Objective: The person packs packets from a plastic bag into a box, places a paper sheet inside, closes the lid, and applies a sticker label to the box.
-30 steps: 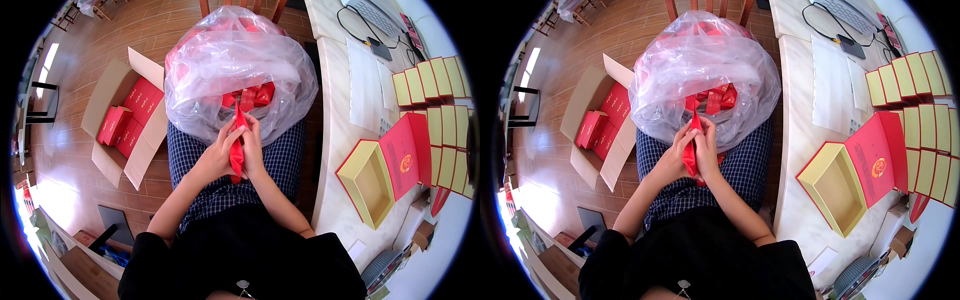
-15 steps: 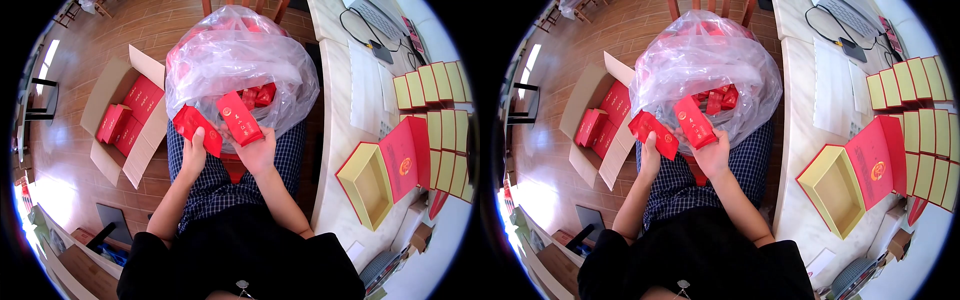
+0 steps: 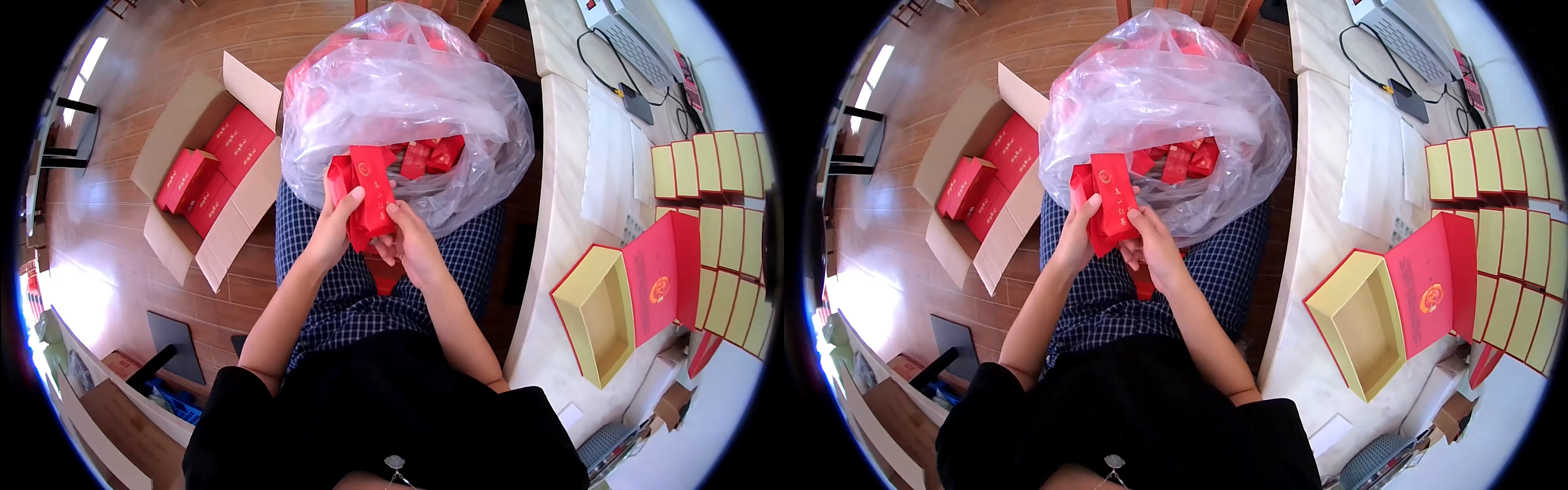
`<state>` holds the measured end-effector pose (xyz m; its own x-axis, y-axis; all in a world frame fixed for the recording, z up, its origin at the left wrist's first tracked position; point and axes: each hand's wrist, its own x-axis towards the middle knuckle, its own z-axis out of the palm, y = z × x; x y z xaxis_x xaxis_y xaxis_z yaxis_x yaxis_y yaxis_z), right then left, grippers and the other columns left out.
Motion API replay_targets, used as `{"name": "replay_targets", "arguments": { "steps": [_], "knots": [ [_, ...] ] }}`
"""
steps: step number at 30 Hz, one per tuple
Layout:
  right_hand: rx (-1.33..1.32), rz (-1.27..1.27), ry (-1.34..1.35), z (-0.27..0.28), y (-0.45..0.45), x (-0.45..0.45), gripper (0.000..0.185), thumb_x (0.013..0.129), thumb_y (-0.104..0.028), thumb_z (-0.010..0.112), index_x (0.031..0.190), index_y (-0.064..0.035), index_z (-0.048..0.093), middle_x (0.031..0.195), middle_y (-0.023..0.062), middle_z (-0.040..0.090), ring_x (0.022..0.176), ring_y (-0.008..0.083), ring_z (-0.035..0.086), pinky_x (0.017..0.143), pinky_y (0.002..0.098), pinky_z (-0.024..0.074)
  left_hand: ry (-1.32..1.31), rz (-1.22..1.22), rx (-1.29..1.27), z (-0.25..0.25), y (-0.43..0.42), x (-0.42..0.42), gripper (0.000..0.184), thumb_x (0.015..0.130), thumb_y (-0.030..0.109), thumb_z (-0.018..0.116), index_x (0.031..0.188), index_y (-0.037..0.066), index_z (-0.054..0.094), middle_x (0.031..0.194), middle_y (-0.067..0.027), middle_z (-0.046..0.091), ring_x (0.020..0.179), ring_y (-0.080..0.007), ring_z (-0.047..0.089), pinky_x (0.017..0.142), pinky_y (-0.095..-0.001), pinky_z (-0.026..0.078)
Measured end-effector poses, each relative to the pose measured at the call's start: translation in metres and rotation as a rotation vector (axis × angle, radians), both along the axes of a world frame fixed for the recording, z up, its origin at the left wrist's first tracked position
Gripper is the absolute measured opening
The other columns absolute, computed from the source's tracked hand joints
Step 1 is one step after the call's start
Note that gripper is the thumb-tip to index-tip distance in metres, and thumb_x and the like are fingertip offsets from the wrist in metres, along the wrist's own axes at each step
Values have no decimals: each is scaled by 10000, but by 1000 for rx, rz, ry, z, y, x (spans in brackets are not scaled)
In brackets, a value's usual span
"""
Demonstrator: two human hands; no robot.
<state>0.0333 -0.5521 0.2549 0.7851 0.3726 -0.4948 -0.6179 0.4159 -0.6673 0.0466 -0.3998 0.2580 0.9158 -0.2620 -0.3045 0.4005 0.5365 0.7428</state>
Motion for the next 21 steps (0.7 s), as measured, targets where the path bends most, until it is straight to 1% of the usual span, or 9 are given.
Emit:
{"name": "replay_targets", "arguments": {
  "steps": [2,6,8,9,11,14,17,19,21],
  "knots": [
    [39,20,85,3,-4,4,247,1002,-320,426,1045,-93,513,638,2,521,507,98,495,406,228,340,14,23,-1,6,-7,3,535,989,305,440,1415,24,278,1407,-195,427,1224,-281,506,959,-415,482],
    [-38,191,43,-20,-10,2,232,1004,-273,416,1083,-81,519,686,7,556,534,133,526,447,266,388,80,28,37,4,-13,4,645,933,232,586,1432,116,194,1283,-150,479,1121,-241,548,933,-394,483],
    [-921,195,-378,-14,0,-1,281,989,-258,416,1102,-27,531,795,85,624,740,222,637,662,345,512,106,73,152,-9,-14,2,711,884,192,663,1432,136,214,1242,-106,444,1128,-211,500,958,-349,437],
    [-922,197,-378,-17,1,-1,281,989,-258,416,1102,-27,531,795,85,624,740,222,637,662,345,512,106,75,151,-12,-14,2,711,884,192,663,1432,136,214,1242,-106,444,1128,-211,500,958,-349,437],
    [-752,-70,-545,-26,1,-1,312,961,-209,490,1193,-3,517,1044,164,638,941,310,635,851,400,485,-29,68,360,-16,-14,1,737,868,197,678,1433,122,210,1282,-111,413,1164,-207,457,978,-334,410],
    [-654,-221,-756,-11,1,10,322,915,-169,578,1196,-16,535,1158,191,597,1018,332,610,864,380,481,-80,3,474,-16,-10,0,788,821,187,714,1436,108,227,1324,-139,399,1207,-212,438,1006,-343,392],
    [-915,13,-1099,-3,-5,27,363,892,-205,620,1199,-27,542,1139,176,604,1000,344,606,867,357,481,-87,-111,485,-15,-7,-5,832,782,172,736,1439,82,234,1330,-159,418,1223,-219,446,1014,-344,388],
    [-875,11,-967,-9,-2,30,285,869,-214,646,1072,-20,593,1029,158,631,924,322,626,808,360,494,-12,-190,434,-22,-5,-12,865,762,177,752,1437,57,226,1329,-162,429,1224,-226,454,1016,-345,386],
    [-891,234,-774,-27,-5,41,220,864,-216,650,938,-13,604,891,147,636,821,311,630,734,379,496,-39,-232,516,-38,1,-22,907,735,196,774,1436,46,219,1352,-168,408,1218,-237,459,1024,-360,378]
  ]
}}
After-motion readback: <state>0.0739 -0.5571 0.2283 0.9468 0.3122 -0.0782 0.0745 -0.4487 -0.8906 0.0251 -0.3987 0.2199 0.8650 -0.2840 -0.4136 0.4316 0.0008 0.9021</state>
